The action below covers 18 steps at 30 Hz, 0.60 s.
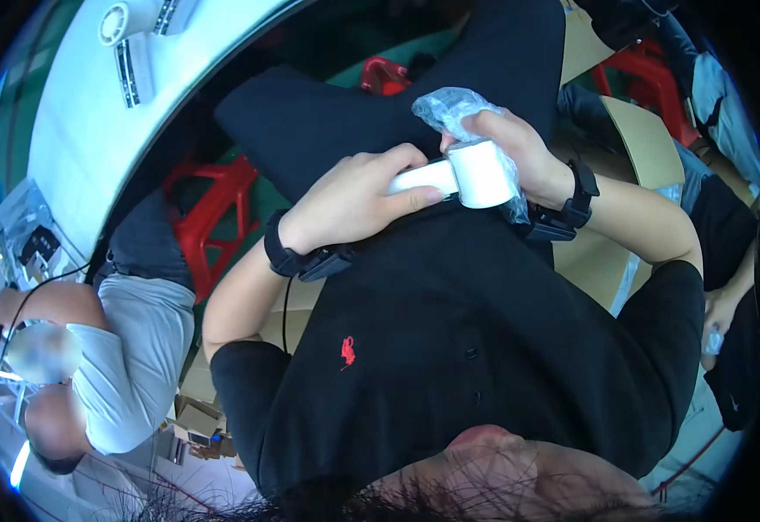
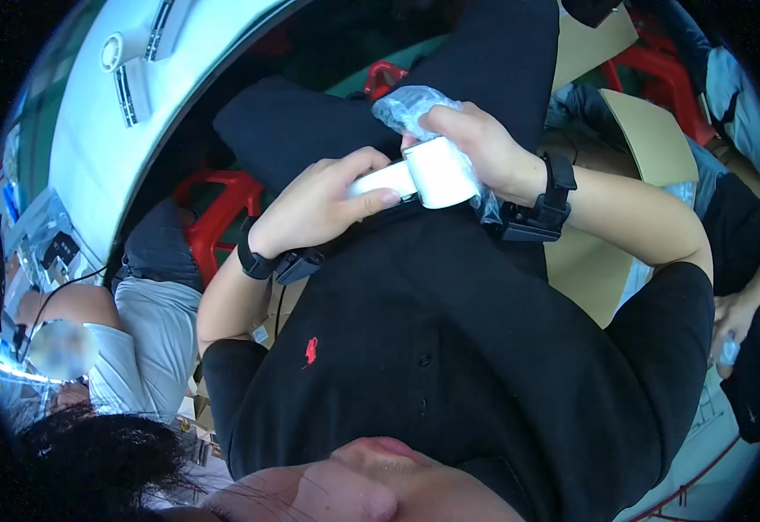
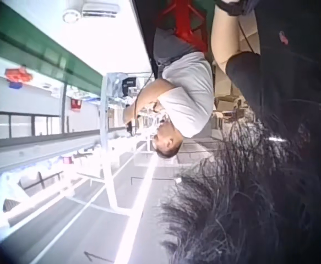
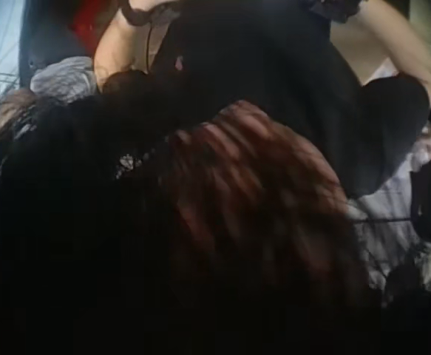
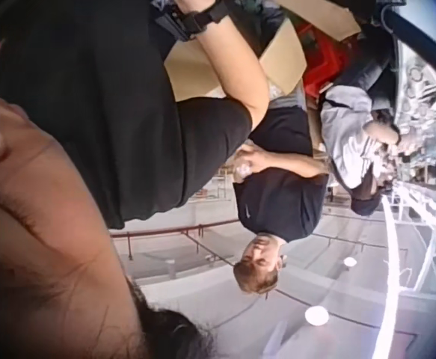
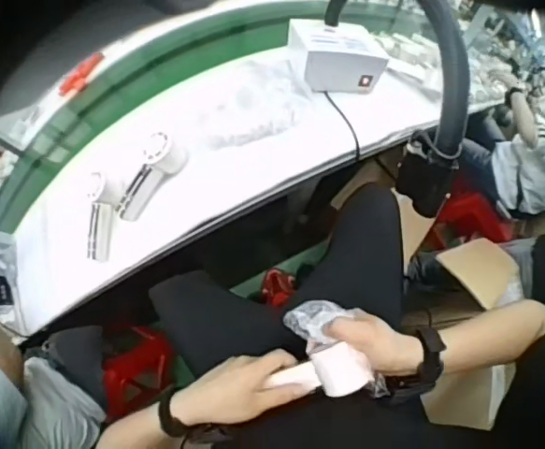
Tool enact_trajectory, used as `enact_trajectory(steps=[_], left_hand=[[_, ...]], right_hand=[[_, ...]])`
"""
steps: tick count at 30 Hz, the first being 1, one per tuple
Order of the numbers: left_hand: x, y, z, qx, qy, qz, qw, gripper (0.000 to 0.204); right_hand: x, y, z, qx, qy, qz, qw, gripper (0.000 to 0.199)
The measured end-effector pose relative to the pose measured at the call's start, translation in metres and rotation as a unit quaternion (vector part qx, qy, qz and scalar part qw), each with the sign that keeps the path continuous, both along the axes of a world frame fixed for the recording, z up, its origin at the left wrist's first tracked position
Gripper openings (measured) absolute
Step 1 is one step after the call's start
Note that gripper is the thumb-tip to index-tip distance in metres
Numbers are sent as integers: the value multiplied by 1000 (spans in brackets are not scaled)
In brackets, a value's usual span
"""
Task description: The person assembles portable fans by unwrapping components, attaching transparent covers onto fan bodies by hand, and placing the assembled fans on the table.
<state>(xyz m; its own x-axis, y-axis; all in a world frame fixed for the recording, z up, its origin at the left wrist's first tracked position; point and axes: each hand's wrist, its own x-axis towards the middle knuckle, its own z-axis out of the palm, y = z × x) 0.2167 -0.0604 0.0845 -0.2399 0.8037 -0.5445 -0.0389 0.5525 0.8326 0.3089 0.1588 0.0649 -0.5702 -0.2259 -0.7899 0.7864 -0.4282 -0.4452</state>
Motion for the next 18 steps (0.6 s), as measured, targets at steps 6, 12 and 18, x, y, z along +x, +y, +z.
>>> enact_trajectory(steps=[6, 12, 18], left_hand=[[25, 9, -1, -28, -51, -70, 996, 50], [34, 12, 25, -40, -107, -69, 991, 45], [39, 12, 10, -9, -45, -68, 997, 44]], right_hand=[[8, -9, 27, 21, -158, -3, 987, 30], [22, -13, 33, -16, -160, -52, 986, 30], [33, -17, 17, -28, -144, -105, 984, 30]])
